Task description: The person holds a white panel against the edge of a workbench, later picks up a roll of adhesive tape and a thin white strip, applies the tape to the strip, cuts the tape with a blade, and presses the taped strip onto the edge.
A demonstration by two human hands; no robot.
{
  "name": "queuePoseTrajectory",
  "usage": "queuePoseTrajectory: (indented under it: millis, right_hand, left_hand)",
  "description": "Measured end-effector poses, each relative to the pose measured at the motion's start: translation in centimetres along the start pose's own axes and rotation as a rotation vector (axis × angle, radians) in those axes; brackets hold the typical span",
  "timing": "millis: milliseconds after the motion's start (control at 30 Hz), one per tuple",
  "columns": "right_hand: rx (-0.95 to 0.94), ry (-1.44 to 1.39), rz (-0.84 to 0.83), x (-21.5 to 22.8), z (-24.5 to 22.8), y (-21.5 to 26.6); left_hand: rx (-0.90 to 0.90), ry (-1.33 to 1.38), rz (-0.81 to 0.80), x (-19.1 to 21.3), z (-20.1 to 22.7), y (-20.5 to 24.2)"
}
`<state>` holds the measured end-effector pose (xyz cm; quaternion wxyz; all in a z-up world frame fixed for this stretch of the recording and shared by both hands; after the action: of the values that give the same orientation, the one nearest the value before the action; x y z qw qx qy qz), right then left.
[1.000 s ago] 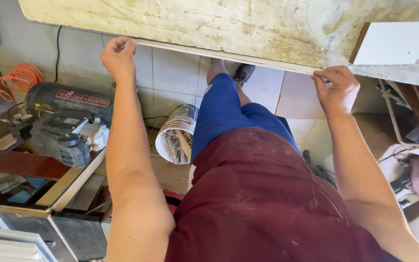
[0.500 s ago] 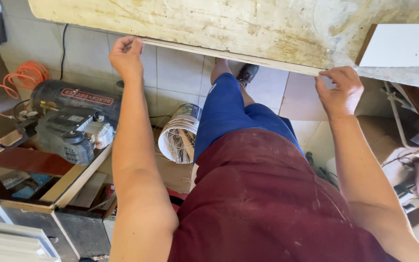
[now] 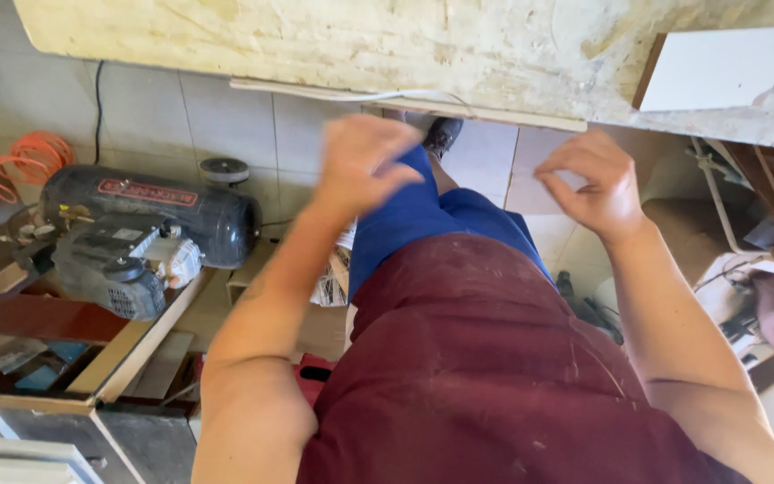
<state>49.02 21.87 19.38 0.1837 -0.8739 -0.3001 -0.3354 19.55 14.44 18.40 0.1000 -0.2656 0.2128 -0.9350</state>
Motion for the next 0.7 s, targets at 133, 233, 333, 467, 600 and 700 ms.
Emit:
queuePoseTrajectory:
  millis: [133,233,333,467,600,700]
  right_hand:
    - [0.107,-0.251,-0.030,-0.6,-6.2,-2.4]
    - [-0.021,-0.399,0.028,-0.8,-5.4,-2.0]
    - [-0.069,-0.751,-0.142,-5.7,-5.7,-2.1]
    - [-0.158,-0.799,-0.284,-10.5,-4.0,0.5]
    - [-0.175,-0.087,-0.338,-9.9,-3.1,-1.3]
    - [-0.224,0.452,-0.311,-12.7,-1.1,-2.3]
  left_hand:
    - [-0.166,0.049,-0.137,-6.0,8.9,-1.0]
    - [-0.044,0.179,-0.203,-7.6,8.7,-0.5]
    - [0.360,0.754,-0.078,-6.8,8.6,-1.7]
    - [0.410,0.930,0.105,-2.4,7.1,-3.5]
    - [0.670,0.841,0.438,4.5,1.7,0.0]
    - [0.738,0.659,0.396,6.4,0.5,1.3]
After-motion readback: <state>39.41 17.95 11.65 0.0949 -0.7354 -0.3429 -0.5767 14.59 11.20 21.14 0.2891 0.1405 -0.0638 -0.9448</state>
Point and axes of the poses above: each hand's wrist, its own y-axis away from the middle knuckle, its own x-axis out of the back of the hand, z = x × y, the point moved 10 cm from there along -y, towards the middle knuckle, and after that the axes turned 9 degrees about y, right-handed, at the moved point
